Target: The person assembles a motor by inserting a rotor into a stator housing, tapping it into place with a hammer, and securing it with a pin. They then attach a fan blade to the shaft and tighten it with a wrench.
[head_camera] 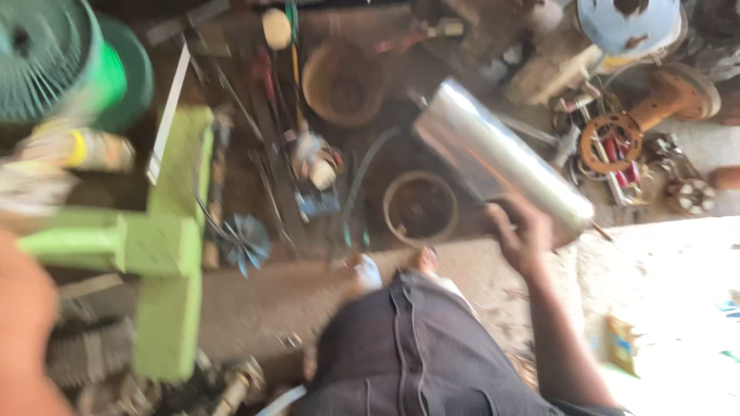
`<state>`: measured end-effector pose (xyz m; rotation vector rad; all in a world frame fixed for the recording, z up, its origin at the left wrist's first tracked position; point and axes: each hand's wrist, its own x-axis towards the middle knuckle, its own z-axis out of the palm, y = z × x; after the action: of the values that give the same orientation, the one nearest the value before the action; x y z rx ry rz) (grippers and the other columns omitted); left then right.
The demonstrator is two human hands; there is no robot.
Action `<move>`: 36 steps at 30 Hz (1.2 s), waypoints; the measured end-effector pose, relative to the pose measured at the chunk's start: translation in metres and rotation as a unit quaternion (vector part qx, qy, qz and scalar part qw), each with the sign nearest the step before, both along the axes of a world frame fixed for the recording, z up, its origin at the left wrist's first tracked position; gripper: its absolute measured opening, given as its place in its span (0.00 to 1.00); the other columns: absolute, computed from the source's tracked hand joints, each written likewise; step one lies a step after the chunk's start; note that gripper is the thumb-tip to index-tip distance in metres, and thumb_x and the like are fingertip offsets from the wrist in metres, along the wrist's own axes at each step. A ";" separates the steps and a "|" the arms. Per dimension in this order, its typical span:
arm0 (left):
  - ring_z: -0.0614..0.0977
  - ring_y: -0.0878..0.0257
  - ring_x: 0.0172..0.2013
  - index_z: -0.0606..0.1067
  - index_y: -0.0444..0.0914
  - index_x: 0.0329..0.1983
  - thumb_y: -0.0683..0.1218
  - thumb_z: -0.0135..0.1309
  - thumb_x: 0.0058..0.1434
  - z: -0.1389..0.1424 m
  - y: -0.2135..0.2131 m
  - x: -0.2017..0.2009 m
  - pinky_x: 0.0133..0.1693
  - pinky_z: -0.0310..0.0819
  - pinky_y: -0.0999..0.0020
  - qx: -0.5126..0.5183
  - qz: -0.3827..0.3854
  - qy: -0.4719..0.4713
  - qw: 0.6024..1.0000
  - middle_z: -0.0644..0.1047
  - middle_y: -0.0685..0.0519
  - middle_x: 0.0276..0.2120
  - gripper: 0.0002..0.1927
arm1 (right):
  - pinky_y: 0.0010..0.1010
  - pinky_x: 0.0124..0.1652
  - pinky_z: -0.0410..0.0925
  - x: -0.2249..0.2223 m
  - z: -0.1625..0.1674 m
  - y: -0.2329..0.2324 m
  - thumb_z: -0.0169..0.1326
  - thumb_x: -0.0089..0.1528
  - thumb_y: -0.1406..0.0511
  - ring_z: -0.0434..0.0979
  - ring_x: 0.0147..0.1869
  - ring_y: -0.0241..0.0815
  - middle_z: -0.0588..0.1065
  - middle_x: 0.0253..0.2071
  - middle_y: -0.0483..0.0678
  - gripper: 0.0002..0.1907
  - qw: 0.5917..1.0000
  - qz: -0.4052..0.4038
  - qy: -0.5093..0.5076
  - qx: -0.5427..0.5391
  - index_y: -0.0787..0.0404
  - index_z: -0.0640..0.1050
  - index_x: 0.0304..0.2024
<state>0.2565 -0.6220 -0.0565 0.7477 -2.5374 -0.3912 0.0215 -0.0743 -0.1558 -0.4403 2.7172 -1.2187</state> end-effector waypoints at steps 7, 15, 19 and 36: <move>0.82 0.47 0.41 0.75 0.34 0.37 0.43 0.45 0.70 -0.049 0.287 -0.058 0.42 0.75 0.55 0.348 -0.299 -0.014 0.888 0.78 0.40 0.44 0.10 | 0.32 0.58 0.72 0.032 0.027 -0.016 0.60 0.67 0.58 0.77 0.64 0.40 0.73 0.64 0.50 0.35 0.838 0.275 -0.302 -0.360 0.63 0.61 0.69; 0.73 0.38 0.57 0.62 0.32 0.66 0.60 0.55 0.67 -0.132 0.346 -0.097 0.54 0.71 0.49 0.183 -0.170 0.029 0.968 0.71 0.35 0.58 0.35 | 0.32 0.52 0.73 0.012 -0.006 0.006 0.61 0.66 0.65 0.80 0.52 0.39 0.80 0.49 0.51 0.15 0.970 0.098 -0.116 -0.189 0.62 0.78 0.54; 0.68 0.35 0.62 0.59 0.29 0.71 0.62 0.59 0.63 -0.167 0.366 -0.096 0.61 0.64 0.47 0.207 -0.189 0.011 0.960 0.66 0.30 0.63 0.44 | 0.38 0.56 0.72 0.011 -0.024 -0.032 0.60 0.58 0.70 0.79 0.58 0.52 0.80 0.53 0.55 0.19 0.943 0.272 0.157 -0.111 0.60 0.81 0.53; 0.68 0.38 0.64 0.59 0.29 0.67 0.71 0.65 0.51 -0.160 0.316 -0.102 0.62 0.65 0.50 0.262 -0.195 -0.016 0.945 0.65 0.34 0.64 0.56 | 0.32 0.51 0.76 0.028 -0.012 -0.065 0.58 0.65 0.72 0.83 0.51 0.41 0.81 0.49 0.48 0.08 0.974 0.140 0.146 -0.107 0.59 0.83 0.45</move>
<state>0.1545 -0.3062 -0.2163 0.4118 -2.6283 -1.2308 0.0496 -0.1390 -0.1675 -1.0669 2.6308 -1.4665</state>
